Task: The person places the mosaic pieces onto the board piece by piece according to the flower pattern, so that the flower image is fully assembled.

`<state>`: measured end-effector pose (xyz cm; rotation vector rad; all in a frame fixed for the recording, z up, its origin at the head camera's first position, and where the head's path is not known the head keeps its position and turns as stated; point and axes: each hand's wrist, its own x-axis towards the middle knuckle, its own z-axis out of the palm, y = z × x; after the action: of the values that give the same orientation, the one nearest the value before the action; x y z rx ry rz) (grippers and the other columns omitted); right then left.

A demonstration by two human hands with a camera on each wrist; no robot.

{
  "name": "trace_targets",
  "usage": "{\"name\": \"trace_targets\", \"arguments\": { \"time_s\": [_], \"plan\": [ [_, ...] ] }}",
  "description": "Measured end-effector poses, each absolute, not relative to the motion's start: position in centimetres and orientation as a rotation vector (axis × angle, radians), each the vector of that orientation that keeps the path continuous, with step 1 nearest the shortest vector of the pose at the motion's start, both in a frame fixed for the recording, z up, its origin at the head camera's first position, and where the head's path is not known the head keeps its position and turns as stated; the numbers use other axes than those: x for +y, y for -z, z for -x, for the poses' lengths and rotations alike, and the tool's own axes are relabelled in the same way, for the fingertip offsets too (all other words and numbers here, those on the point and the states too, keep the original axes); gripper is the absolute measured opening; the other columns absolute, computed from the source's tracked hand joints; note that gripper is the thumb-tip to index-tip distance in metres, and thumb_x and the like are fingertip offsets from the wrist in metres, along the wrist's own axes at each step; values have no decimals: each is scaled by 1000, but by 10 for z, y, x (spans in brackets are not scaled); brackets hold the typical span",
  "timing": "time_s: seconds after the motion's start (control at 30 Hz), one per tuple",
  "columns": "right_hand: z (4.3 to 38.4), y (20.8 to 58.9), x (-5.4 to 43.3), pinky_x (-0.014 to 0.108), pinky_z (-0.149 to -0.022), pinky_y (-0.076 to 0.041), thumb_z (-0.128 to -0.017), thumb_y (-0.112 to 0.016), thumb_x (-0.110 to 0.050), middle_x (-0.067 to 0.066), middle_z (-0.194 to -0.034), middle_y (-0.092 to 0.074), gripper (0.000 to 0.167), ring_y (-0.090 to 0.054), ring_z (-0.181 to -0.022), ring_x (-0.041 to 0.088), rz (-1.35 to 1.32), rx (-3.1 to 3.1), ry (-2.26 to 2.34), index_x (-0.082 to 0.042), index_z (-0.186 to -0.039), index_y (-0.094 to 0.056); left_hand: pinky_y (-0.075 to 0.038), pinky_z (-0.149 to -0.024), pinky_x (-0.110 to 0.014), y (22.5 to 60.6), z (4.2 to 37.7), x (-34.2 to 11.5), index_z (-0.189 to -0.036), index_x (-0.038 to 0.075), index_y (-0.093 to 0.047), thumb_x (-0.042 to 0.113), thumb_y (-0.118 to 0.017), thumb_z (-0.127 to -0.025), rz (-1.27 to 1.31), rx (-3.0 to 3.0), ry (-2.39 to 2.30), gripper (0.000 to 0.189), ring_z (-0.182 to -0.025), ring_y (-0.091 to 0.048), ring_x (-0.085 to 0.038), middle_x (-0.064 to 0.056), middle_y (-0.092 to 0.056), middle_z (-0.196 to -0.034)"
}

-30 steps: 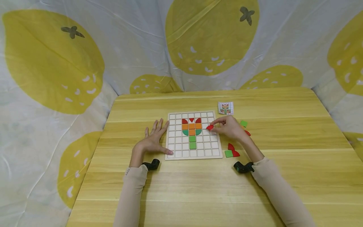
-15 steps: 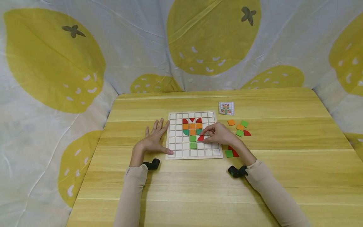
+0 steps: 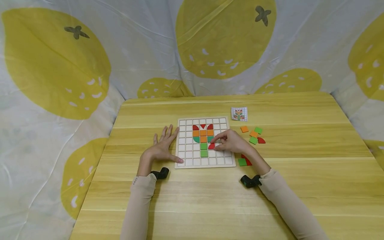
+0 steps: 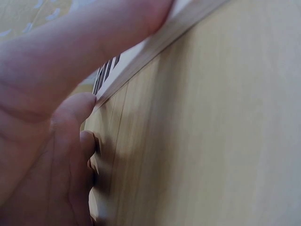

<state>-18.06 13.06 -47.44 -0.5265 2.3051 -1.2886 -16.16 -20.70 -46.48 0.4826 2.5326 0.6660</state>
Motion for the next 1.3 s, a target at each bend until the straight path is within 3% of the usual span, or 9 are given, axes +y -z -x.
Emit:
{"name": "trace_targets", "arguments": {
  "time_s": [0.6, 0.93, 1.3],
  "plan": [
    [182, 471, 141, 23, -55, -26, -88, -84, -18, -6, -57, -35, 24, -32, -56, 12, 461, 2291, 1288, -13, -111, -82, 18, -118, -75, 464, 161, -205, -168, 18, 3, 54, -92, -72, -482, 2533, -675, 140, -159, 24, -40, -16, 23, -172],
    [193, 461, 198, 24, -52, -24, -92, -80, -18, -6, -60, -30, 29, -26, -54, 9, 343, 2391, 1375, -5, -118, -78, 19, -118, -74, 465, 161, -208, -168, 18, 3, 52, -92, -72, -481, 2533, -676, 139, -158, 26, -40, -15, 24, -172],
    [197, 457, 261, 28, -49, -27, -94, -78, -22, -6, -59, -33, 35, -29, -53, 11, 105, 2519, 1354, -4, -125, -74, 20, -118, -74, 466, 162, -208, -168, 19, 4, 53, -91, -72, -503, 2533, -678, 139, -158, 26, -39, -15, 25, -172]
  ]
}}
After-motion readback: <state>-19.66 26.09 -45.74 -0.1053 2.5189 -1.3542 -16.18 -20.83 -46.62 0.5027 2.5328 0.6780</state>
